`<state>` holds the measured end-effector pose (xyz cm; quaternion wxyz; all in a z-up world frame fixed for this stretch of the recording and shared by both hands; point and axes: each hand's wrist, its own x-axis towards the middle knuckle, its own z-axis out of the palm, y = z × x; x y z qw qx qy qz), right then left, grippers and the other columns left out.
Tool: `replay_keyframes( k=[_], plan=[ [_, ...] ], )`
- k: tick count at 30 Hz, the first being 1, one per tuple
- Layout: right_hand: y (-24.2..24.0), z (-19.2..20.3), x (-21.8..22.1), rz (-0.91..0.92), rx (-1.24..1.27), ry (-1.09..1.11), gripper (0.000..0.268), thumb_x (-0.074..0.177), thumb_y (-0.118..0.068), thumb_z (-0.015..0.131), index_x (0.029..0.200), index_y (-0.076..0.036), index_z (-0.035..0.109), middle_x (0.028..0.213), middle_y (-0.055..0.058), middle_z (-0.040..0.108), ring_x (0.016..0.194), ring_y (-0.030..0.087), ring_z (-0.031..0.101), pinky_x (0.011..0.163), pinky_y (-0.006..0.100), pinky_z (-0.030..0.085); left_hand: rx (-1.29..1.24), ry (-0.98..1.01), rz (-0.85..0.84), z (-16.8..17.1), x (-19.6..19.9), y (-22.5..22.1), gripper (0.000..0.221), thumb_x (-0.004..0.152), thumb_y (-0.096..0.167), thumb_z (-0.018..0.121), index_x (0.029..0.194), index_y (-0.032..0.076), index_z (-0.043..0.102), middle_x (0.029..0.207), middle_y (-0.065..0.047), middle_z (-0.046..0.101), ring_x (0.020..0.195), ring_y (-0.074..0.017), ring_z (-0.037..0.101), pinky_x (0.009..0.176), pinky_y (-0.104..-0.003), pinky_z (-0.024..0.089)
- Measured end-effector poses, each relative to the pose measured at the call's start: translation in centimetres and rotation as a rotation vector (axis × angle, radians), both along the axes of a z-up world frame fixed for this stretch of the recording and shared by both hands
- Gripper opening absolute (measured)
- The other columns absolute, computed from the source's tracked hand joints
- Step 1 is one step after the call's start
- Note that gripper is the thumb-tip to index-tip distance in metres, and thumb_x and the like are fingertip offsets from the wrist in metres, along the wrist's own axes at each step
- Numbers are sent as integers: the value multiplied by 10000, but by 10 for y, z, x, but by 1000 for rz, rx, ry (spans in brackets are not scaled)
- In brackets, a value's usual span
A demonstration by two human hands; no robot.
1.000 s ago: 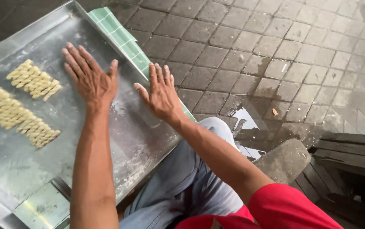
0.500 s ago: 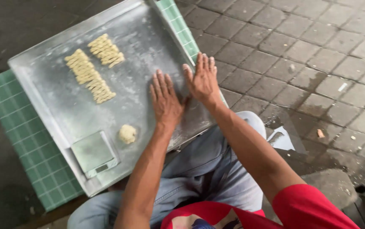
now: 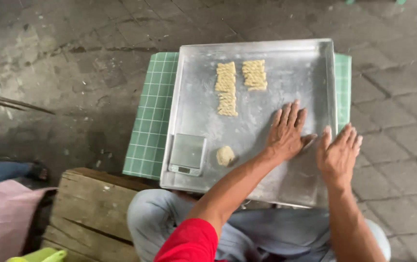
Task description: Weighing dough portions and braiding them into decorative shapes on a metal tray.
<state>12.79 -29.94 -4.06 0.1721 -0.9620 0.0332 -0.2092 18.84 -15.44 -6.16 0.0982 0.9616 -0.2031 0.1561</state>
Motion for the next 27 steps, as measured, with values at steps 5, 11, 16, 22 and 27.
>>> replay_keyframes(
  k=[5, 11, 16, 22, 27],
  plan=[
    [-10, 7, -7, -61, 1, 169, 569, 1091, -387, 335, 1474, 31, 384, 1433, 344, 390, 1224, 553, 358, 1064, 638, 259, -17, 66, -92, -12, 47, -23, 871, 999, 734, 197, 1593, 116, 351, 1664, -213, 246, 1548, -374, 244, 1254, -549, 189],
    [10, 4, 12, -38, 249, 256, 781, 1121, -491, 209, 1564, 152, 206, 1591, 423, 298, 1497, 565, 271, 1237, 637, 143, 129, 307, -34, 21, 109, -9, 931, 973, 770, 55, 1678, 166, 121, 1717, -143, 15, 1599, -346, 27, 1287, -561, 16],
    [10, 5, 17, -92, 300, 326, 790, 1110, -507, 186, 1578, 128, 217, 1626, 368, 282, 1530, 507, 239, 1257, 591, 105, 110, 259, 2, 23, 68, -2, 960, 965, 802, 75, 1688, 178, 167, 1712, -146, 14, 1590, -366, 8, 1299, -564, 9],
    [17, 9, 15, -145, 346, 287, 868, 1078, -589, 200, 1540, 135, 319, 1583, 361, 370, 1505, 493, 288, 1229, 609, 140, 203, 147, -119, 23, -47, 37, 959, 1021, 816, 439, 1679, 171, 172, 1704, -207, 63, 1571, -478, 145, 1299, -578, 164],
    [20, 5, 12, -195, 295, 264, 769, 1147, -586, 276, 1533, 65, 411, 1518, 388, 434, 1440, 601, 325, 1199, 671, 242, 82, 127, -138, 5, -37, 37, 840, 995, 787, 410, 1648, 269, 302, 1700, -140, 252, 1543, -476, 251, 1273, -615, 241]
  ],
)
